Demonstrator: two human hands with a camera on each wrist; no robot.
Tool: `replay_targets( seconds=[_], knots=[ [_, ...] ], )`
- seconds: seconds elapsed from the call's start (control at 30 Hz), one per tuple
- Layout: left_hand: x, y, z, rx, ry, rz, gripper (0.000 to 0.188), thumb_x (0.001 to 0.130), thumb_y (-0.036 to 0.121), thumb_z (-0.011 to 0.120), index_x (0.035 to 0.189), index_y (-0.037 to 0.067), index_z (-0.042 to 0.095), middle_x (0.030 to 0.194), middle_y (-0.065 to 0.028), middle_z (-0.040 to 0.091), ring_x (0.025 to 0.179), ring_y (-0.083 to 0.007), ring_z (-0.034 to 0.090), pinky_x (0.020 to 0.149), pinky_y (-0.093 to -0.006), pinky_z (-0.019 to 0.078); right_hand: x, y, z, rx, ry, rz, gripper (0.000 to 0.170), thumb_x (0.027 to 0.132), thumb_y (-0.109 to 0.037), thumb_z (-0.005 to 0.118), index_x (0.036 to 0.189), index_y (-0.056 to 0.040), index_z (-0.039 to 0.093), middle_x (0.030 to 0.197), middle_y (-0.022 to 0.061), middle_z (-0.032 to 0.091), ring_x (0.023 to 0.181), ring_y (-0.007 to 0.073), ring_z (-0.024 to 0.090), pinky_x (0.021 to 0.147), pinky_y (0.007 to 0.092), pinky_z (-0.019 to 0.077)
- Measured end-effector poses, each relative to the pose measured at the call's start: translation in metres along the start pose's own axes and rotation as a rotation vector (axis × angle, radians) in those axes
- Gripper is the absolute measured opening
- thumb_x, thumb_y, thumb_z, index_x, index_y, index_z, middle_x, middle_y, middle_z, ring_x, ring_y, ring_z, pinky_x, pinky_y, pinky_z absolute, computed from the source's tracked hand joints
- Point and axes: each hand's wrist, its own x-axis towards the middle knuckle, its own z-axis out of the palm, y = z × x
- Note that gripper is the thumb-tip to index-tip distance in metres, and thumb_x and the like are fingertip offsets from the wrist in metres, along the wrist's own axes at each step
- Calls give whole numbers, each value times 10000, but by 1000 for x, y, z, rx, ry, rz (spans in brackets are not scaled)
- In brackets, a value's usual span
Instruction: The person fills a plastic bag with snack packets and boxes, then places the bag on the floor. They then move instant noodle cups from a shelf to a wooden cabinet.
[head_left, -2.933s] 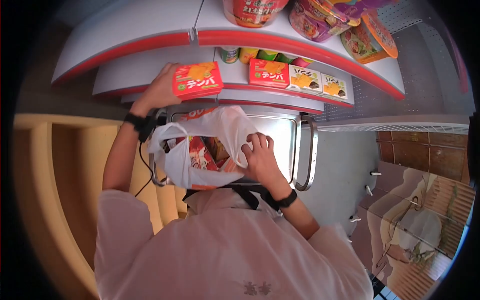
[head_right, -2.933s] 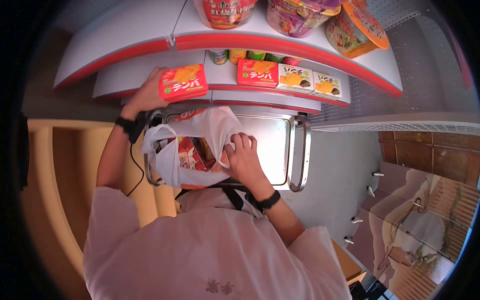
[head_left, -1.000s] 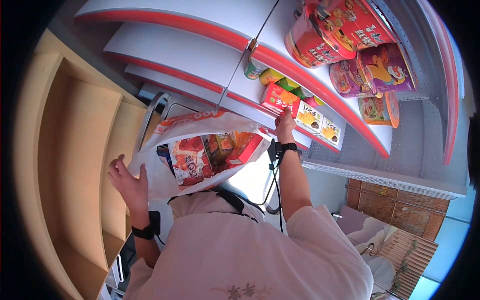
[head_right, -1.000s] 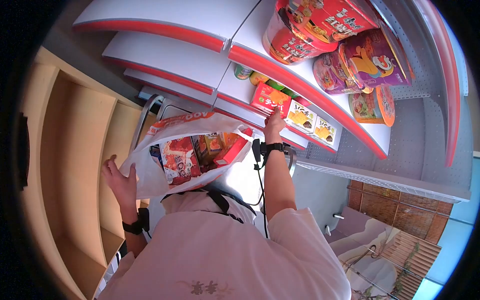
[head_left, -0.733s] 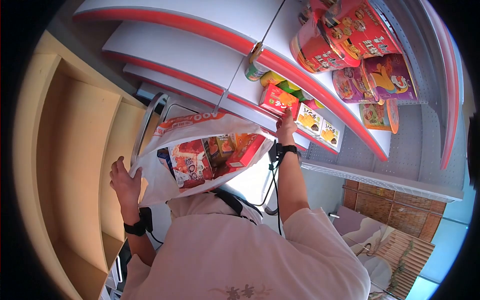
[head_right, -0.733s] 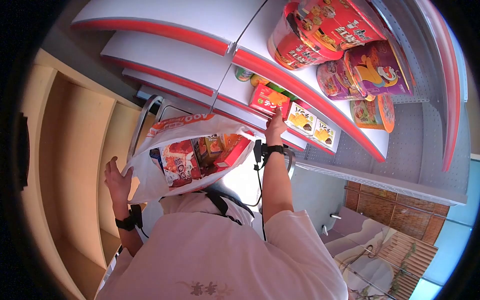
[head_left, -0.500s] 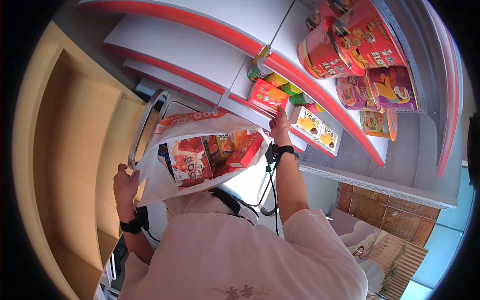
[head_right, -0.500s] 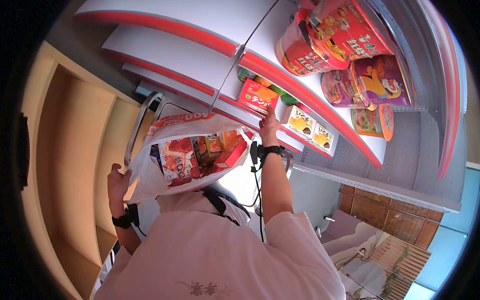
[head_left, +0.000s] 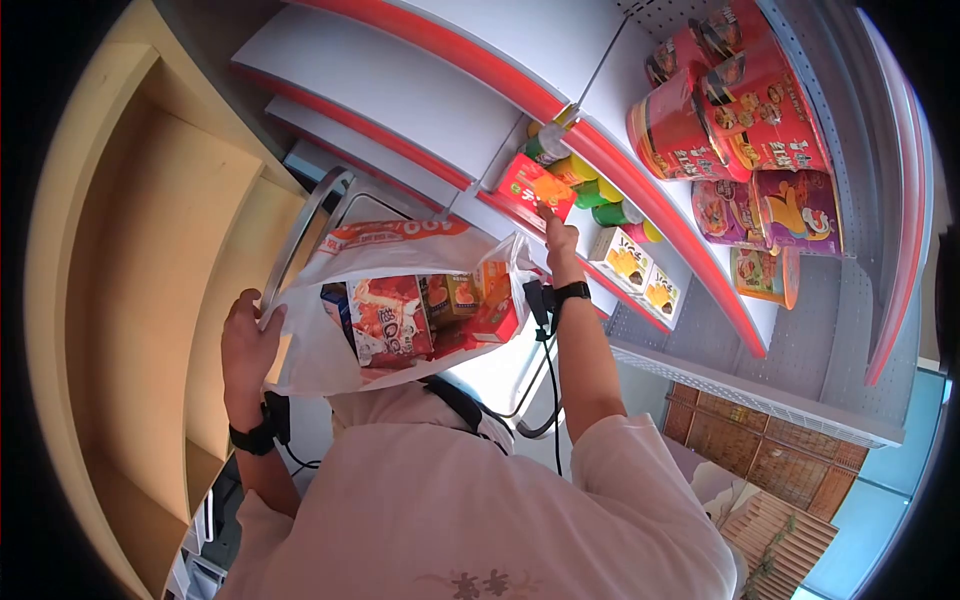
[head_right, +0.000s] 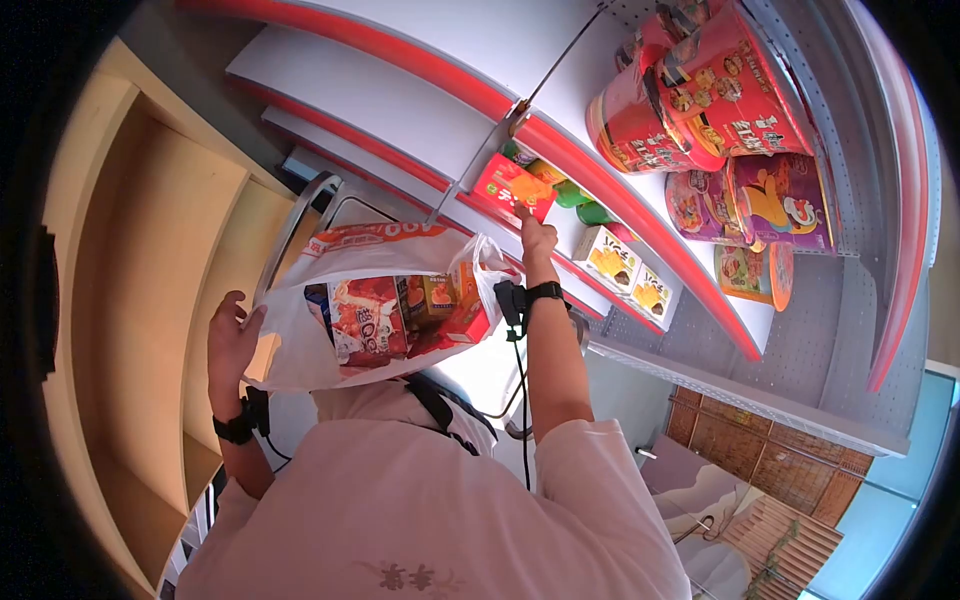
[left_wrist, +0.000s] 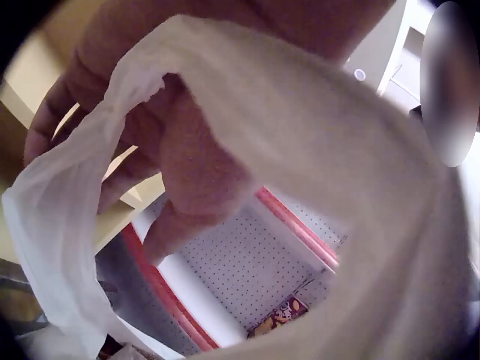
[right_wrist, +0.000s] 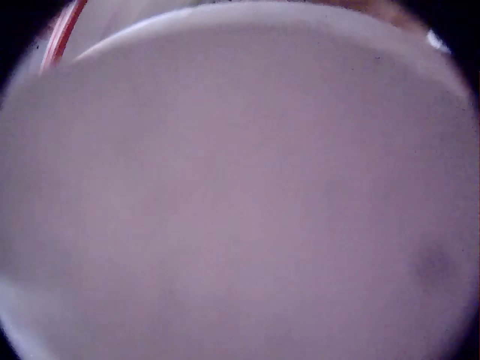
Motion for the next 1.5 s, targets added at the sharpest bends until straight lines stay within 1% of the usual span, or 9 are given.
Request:
replay_targets(
  seconds=[0.2,0.63,0.73,0.9,1.0,1.07,1.2,1.37,1.5],
  knots=[
    [5,4,12,5,-55,61,377,811,233,684,1062,-21,564,920,-231,613,823,-364,615,720,-414,491,-64,-34,-21,42,-34,-177,708,639,-518,810,938,109,670,920,247,682,878,304,658,832,373,476],
    [-2,-20,10,118,-137,-39,444,777,302,710,1010,-30,531,914,-256,622,894,-417,609,739,-442,489,-39,-18,-11,293,-104,-181,786,556,-414,910,1027,109,560,1005,182,638,965,232,584,904,338,442],
    [-11,-13,0,124,-192,-153,460,767,313,719,998,-39,533,867,-257,634,853,-422,623,721,-445,495,-51,-24,-33,453,-530,-165,597,625,-281,868,1067,24,605,1019,91,647,971,184,577,898,315,432],
    [-19,-50,1,231,-166,-103,376,778,253,705,910,-62,547,800,-243,635,767,-355,653,661,-411,504,-114,-27,-78,544,-488,-324,406,739,-109,743,1102,-2,596,1039,70,659,884,159,631,791,277,486],
    [-23,-34,-10,-167,-265,-193,231,827,148,644,912,-55,574,743,-156,624,714,-232,641,637,-347,494,-193,-47,-132,399,-332,-534,463,741,-40,738,1148,34,532,1071,118,652,972,192,636,854,309,505],
    [-28,-25,-13,-948,-285,-143,154,869,61,576,982,-41,599,677,-51,551,675,-150,581,637,-298,470,-235,-48,-150,385,-264,-616,546,728,-33,778,1166,28,457,1087,147,632,960,222,648,848,330,522],
    [-34,-3,-21,-1489,-472,-42,364,886,87,547,1226,-43,549,655,-29,484,683,-220,565,631,-318,462,-291,-41,-136,376,-498,-685,748,731,-97,798,1320,-5,346,1233,147,530,1121,246,576,923,367,508],
    [-49,31,-18,-1620,-740,140,719,843,71,530,1481,20,203,975,-201,565,885,-360,611,791,-454,507,-329,-42,-27,-163,-894,-782,801,704,-294,797,1289,-4,333,1140,261,538,1075,368,590,887,403,496],
    [-61,43,-13,-1515,-567,91,769,831,120,574,1485,13,184,983,-220,560,929,-368,595,850,-464,481,-362,-58,46,-368,-906,-652,794,714,-346,761,1201,111,331,1002,252,628,917,399,645,777,444,537]
  ],
)
